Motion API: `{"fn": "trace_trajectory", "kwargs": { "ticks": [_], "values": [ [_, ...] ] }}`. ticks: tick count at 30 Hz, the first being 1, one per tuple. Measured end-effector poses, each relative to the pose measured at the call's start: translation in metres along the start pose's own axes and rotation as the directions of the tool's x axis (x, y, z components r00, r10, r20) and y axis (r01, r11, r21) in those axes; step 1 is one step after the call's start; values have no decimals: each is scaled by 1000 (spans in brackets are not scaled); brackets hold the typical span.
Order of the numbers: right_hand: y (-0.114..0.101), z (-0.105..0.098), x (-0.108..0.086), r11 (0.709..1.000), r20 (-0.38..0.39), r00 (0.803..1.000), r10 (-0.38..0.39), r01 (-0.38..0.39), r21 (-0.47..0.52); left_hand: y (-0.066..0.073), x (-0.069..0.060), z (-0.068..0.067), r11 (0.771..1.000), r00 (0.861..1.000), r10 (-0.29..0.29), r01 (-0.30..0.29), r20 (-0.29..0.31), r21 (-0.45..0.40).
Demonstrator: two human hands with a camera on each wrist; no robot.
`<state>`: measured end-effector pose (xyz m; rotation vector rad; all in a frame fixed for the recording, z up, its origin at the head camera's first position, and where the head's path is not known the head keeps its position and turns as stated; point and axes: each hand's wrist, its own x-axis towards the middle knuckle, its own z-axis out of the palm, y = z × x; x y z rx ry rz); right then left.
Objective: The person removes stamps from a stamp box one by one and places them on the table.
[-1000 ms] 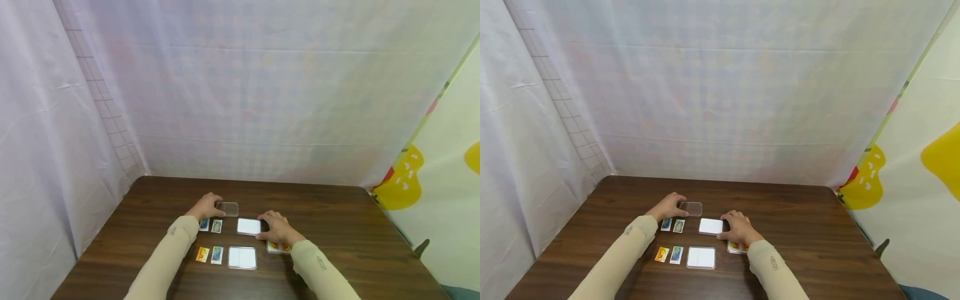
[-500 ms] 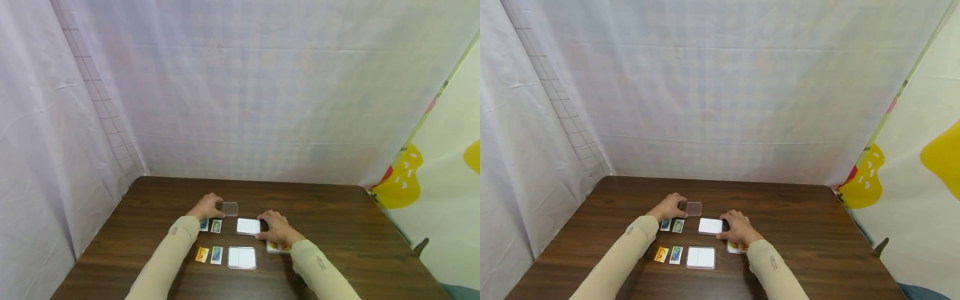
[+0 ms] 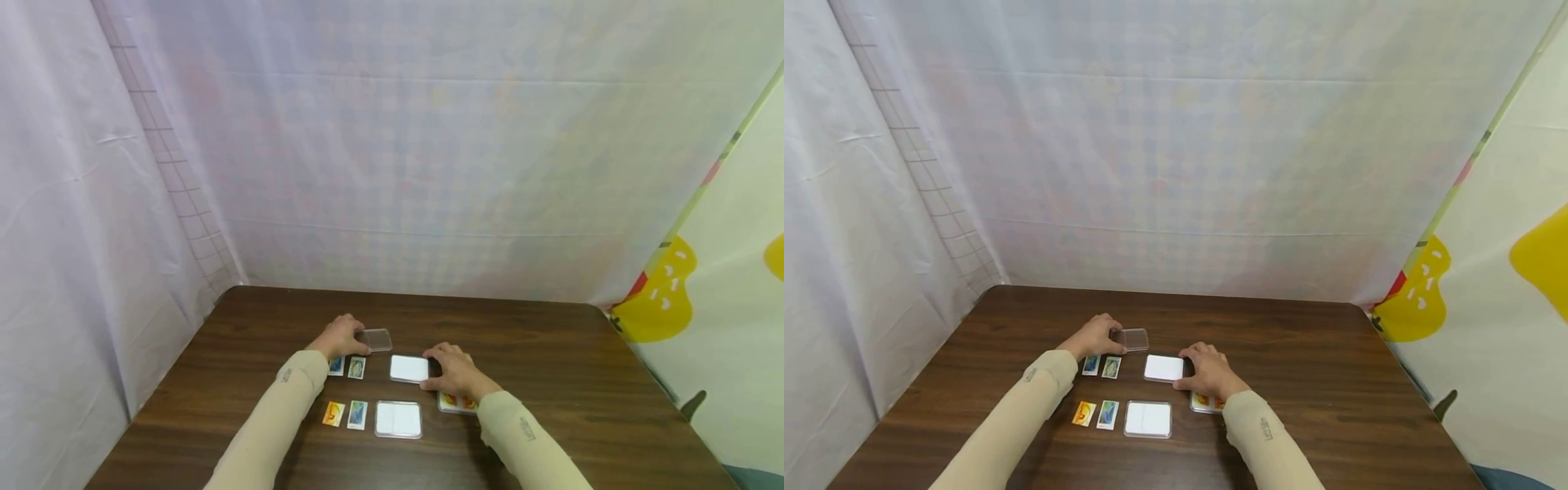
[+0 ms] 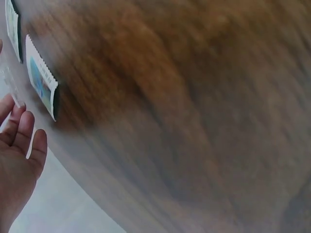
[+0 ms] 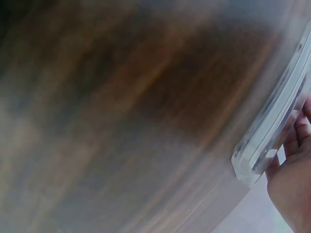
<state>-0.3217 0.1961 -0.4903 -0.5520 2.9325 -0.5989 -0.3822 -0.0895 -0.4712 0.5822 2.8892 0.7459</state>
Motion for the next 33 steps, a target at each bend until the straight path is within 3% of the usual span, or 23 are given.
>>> {"fn": "trace_trajectory", "kwargs": {
  "ticks": [16,26,33],
  "values": [
    [-6,-13,-1,998,6,1000,28,-29,59,4,-5,-13,1000,998,4,-5,-57,-24],
    [-6,-27,2,997,-23,1000,11,-9,74,12,-7,-17,995,993,103,-102,-66,11],
    [-11,-27,5,993,-43,999,5,0,118,27,-11,-12,990,990,133,-134,-39,-33]
  ]
}}
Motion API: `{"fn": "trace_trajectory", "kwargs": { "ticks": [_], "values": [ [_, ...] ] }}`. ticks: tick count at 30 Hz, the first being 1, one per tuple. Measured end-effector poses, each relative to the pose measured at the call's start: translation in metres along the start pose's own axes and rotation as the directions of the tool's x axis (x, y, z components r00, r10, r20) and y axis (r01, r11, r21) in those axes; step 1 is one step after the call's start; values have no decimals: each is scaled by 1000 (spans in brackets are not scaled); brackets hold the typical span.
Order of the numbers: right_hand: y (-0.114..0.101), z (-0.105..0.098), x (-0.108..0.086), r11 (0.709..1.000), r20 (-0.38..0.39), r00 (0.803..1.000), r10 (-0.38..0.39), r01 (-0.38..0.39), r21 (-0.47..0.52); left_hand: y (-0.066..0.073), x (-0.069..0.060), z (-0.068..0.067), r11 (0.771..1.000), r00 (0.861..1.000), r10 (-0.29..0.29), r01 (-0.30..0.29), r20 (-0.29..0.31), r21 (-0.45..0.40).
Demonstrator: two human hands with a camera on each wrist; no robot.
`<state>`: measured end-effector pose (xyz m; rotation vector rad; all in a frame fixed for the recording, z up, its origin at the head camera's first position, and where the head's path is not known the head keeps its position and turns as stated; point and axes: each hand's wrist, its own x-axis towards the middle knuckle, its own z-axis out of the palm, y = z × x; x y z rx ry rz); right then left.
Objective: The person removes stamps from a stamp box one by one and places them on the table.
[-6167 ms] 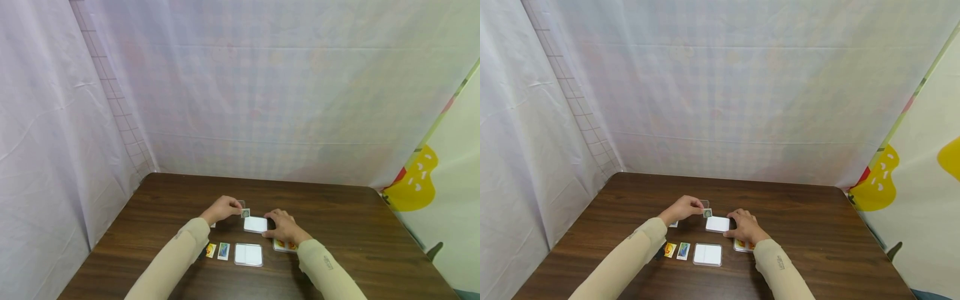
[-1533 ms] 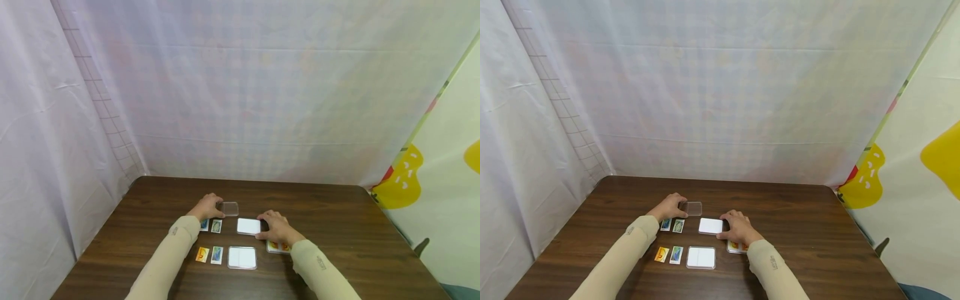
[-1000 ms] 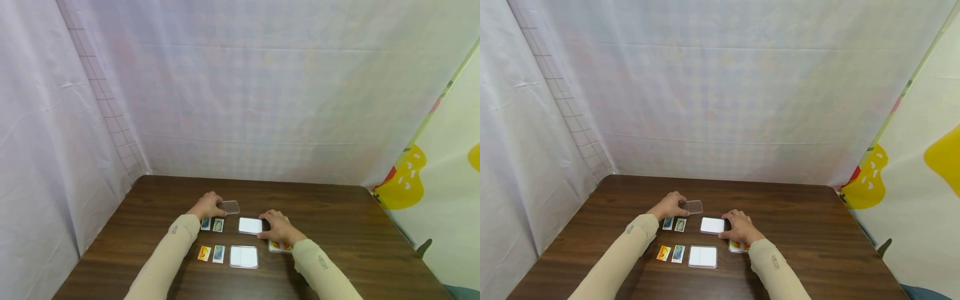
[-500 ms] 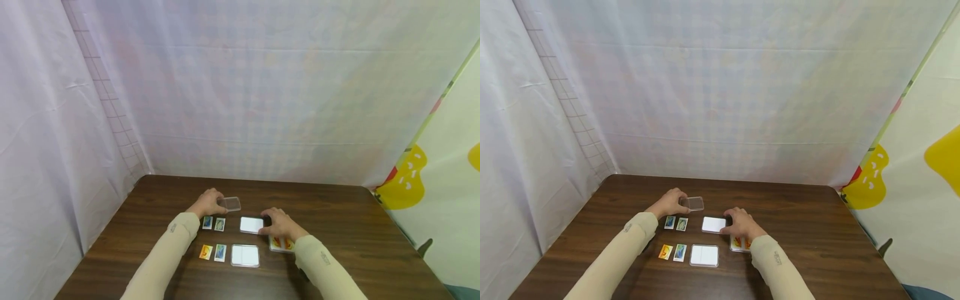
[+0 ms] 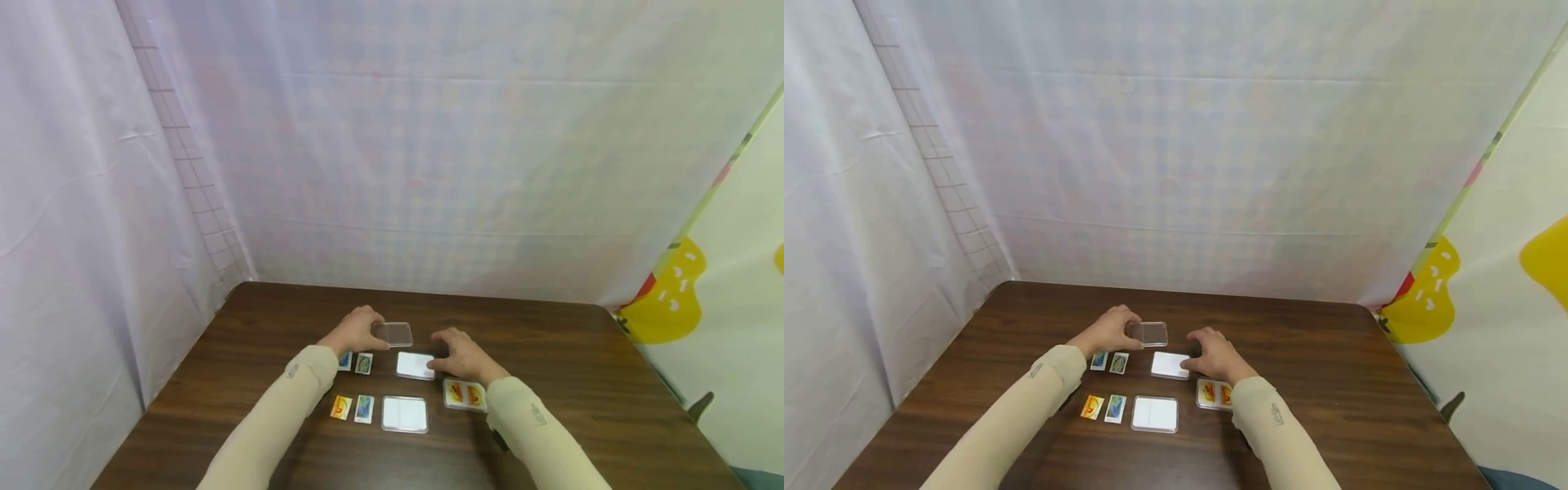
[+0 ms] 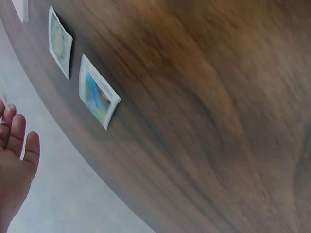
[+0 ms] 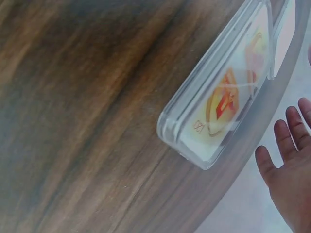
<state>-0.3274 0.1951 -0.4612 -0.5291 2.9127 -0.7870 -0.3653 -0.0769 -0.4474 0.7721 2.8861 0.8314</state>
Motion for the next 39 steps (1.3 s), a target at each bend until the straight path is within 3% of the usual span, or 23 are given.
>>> {"fn": "trace_trajectory", "kwargs": {
  "ticks": [6,18,31,39],
  "values": [
    [0,-1,2,1000,-26,1000,-12,12,20,15,3,9,999,998,47,-47,34,10],
    [1,1,6,998,-29,999,-45,46,37,26,9,27,992,992,118,-120,54,38],
    [1,2,5,997,7,997,-75,75,-3,34,7,33,985,986,145,-152,84,83],
    [0,5,4,999,21,999,-37,37,-3,31,6,36,984,983,145,-155,109,86]
  ]
}}
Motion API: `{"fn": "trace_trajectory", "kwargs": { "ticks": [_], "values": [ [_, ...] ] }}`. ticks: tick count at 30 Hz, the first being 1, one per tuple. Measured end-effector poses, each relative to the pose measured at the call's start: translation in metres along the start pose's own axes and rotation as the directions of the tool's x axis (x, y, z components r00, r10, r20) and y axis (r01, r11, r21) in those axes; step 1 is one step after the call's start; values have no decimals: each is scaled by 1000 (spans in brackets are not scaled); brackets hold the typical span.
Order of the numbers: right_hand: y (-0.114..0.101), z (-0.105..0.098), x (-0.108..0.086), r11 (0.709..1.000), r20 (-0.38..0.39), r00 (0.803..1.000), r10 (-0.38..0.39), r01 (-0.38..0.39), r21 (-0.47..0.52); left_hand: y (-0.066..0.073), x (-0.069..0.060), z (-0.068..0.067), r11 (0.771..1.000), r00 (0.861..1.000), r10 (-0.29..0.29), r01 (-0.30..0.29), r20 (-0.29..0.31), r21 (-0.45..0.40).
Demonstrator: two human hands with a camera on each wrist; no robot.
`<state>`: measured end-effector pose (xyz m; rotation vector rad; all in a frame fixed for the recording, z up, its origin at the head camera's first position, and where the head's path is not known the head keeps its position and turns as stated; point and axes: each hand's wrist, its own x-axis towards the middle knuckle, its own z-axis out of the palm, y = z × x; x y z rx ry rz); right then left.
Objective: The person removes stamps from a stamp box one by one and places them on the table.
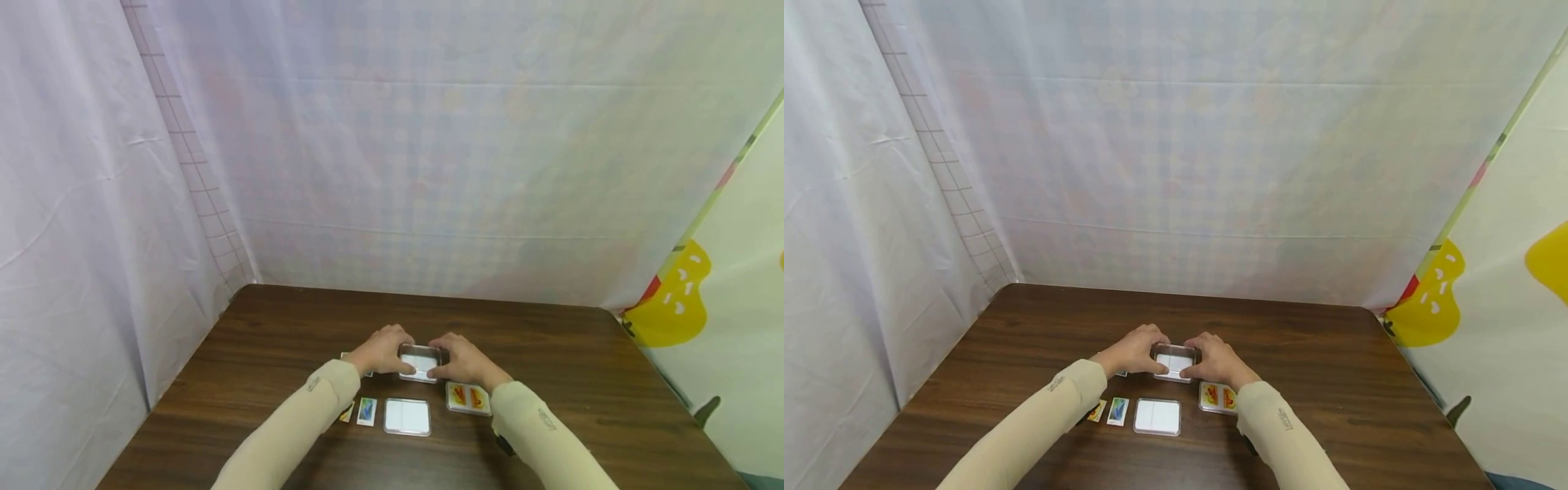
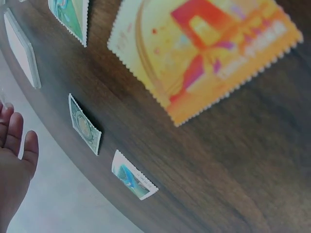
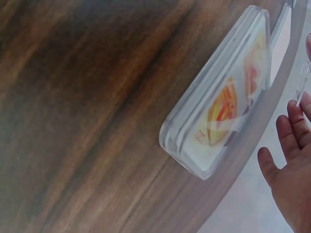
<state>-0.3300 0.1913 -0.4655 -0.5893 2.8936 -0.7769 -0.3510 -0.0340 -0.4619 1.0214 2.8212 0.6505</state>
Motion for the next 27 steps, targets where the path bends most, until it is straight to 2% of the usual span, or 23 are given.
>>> {"fn": "trace_trajectory", "kwargs": {
  "ticks": [10,17,27],
  "values": [
    [2,10,-1,1000,-12,1000,-5,5,-26,-3,-4,3,1000,999,-3,4,44,-8],
    [5,14,-1,997,6,1000,-21,22,-76,-4,-4,8,1000,998,-7,6,55,23],
    [4,16,-2,994,38,999,-5,9,-106,-4,-5,10,997,993,-54,48,102,55]
  ]
}}
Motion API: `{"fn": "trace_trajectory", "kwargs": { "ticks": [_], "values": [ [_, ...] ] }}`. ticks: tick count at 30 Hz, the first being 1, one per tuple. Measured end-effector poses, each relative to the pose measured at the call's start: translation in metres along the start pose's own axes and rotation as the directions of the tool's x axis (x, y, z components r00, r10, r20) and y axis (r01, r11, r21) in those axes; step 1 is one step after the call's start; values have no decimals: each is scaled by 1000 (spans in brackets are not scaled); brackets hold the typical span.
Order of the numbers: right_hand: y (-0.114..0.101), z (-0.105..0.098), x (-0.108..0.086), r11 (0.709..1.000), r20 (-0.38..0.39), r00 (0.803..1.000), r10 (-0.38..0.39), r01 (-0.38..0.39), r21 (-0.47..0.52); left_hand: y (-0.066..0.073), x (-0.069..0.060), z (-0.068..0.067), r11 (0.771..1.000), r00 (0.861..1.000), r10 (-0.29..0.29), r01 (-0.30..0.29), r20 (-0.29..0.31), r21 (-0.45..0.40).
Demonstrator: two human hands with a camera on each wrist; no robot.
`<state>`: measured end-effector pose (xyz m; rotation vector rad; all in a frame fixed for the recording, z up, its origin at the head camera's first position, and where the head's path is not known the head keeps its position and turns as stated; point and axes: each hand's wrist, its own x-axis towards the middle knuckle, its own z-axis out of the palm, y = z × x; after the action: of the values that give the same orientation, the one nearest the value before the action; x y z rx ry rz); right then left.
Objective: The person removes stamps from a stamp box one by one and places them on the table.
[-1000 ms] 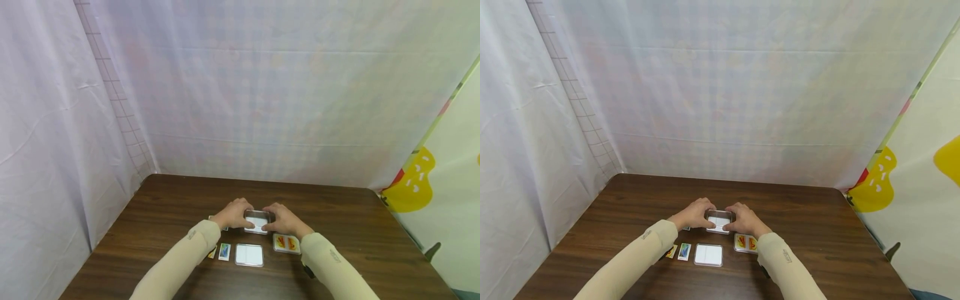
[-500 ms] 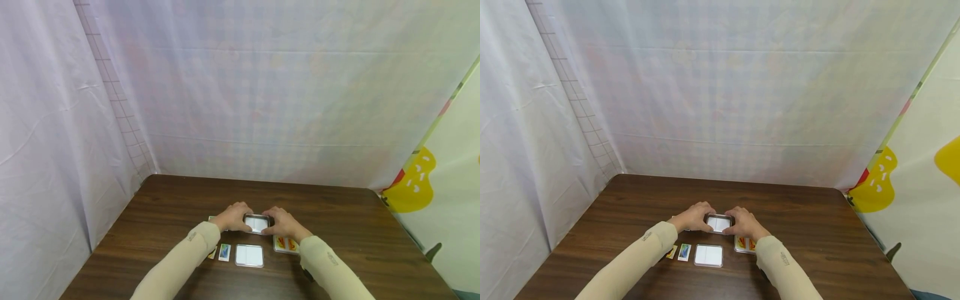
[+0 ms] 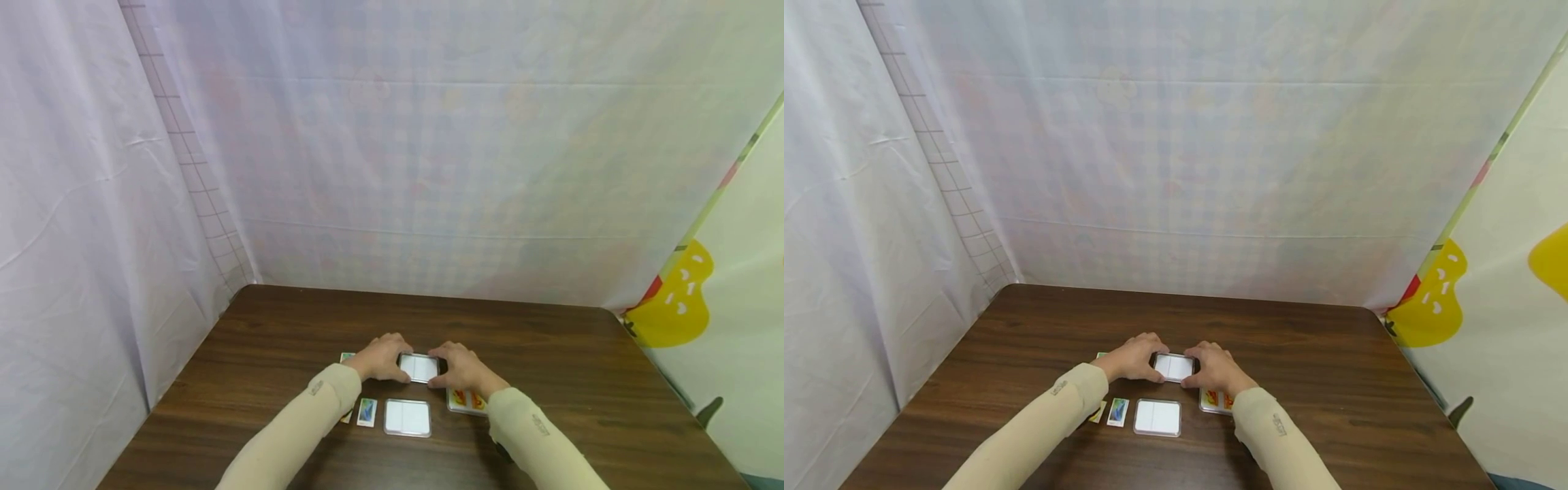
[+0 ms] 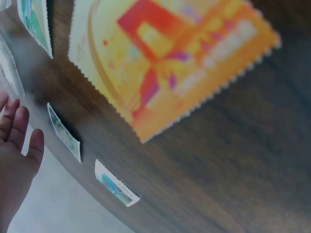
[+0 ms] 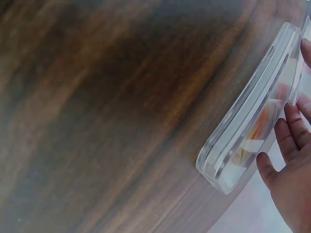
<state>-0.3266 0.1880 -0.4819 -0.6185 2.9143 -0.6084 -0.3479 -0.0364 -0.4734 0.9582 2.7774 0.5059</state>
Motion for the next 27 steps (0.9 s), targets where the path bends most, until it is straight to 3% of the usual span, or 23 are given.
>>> {"fn": "trace_trajectory", "kwargs": {
  "ticks": [27],
  "values": [
    [-2,2,-2,999,-14,1000,10,-10,-48,3,0,3,999,1000,-14,14,4,30]
  ]
}}
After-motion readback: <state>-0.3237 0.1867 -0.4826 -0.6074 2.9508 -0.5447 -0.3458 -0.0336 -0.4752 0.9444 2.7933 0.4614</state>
